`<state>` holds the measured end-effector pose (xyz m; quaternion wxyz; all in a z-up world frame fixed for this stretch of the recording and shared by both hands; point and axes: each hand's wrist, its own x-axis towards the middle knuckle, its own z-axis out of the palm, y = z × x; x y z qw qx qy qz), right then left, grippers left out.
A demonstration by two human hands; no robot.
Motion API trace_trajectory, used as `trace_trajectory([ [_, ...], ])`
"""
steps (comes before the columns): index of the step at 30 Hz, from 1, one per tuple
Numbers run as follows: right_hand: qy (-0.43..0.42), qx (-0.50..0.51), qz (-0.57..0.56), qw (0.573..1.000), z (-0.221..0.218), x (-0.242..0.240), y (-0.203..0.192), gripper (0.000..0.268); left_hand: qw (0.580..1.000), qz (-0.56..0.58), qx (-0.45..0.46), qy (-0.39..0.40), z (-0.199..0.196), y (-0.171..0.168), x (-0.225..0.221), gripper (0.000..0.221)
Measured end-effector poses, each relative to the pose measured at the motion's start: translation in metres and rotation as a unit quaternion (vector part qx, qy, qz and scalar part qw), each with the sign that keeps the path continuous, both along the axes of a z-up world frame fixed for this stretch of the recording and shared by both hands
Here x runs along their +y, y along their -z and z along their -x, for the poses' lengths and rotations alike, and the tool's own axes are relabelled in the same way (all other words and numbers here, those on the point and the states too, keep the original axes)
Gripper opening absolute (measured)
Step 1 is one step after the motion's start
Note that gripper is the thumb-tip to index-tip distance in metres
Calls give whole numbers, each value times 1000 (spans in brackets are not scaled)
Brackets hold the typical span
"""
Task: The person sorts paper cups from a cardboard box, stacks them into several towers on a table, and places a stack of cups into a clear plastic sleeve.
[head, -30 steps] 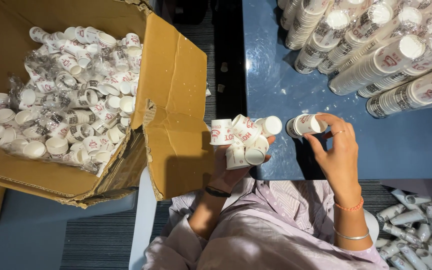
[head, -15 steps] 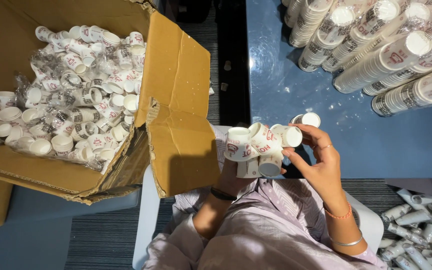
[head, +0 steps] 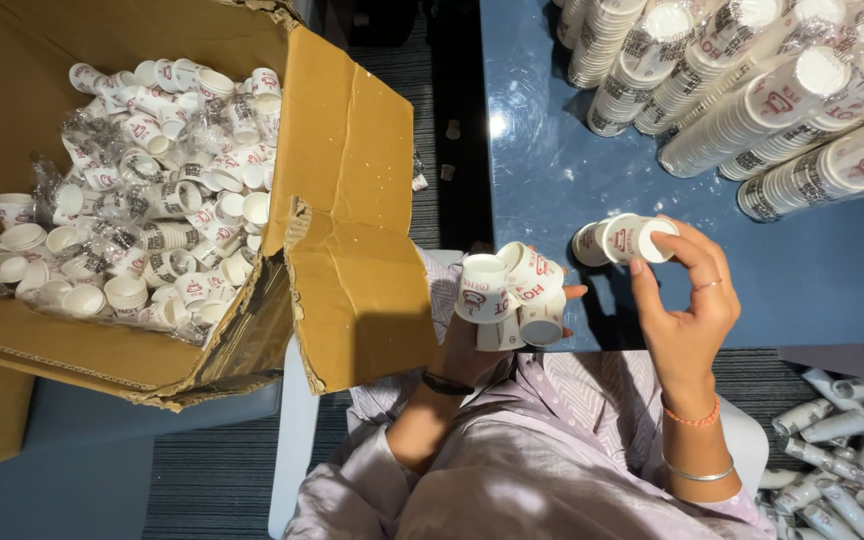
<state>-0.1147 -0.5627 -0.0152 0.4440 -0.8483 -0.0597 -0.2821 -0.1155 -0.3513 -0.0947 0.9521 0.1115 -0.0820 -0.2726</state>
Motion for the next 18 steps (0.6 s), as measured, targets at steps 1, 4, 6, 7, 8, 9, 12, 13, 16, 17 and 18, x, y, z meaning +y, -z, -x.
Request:
trace_trajectory([
  [1,0,0,-1,1000,-3,-2,2,27,1000,-1,0,0,0,2,-1,68],
  [4,8,7,55,998,-10,-3,7,27,1000,-2,10,6,0,5,-2,67],
  [6,-13,13,89,996,-14,0,8,29,1000,-6,21,10,2,7,-3,64],
  [7,-14,13,88,996,-10,2,5,29,1000,-7,21,8,2,9,-3,64],
  [8,-10,-8,88,996,-7,5,2,27,1000,-12,25,9,3,10,-3,64],
  [9,-5,-29,87,996,-4,7,-2,26,999,-16,27,9,2,11,-3,64],
  [12,-120,-20,12,993,3,21,-18,40,998,-40,40,17,6,19,-6,65],
  [13,-118,-20,12,993,3,27,-26,40,998,-40,40,18,9,43,-8,65],
  [16,-239,-2,16,971,2,45,-40,62,997,-51,63,16,14,88,-12,68],
  [17,-244,4,44,969,1,49,-39,66,997,-57,59,9,14,86,-13,69],
  [18,-248,10,73,966,0,53,-38,71,997,-62,54,2,14,84,-13,70],
])
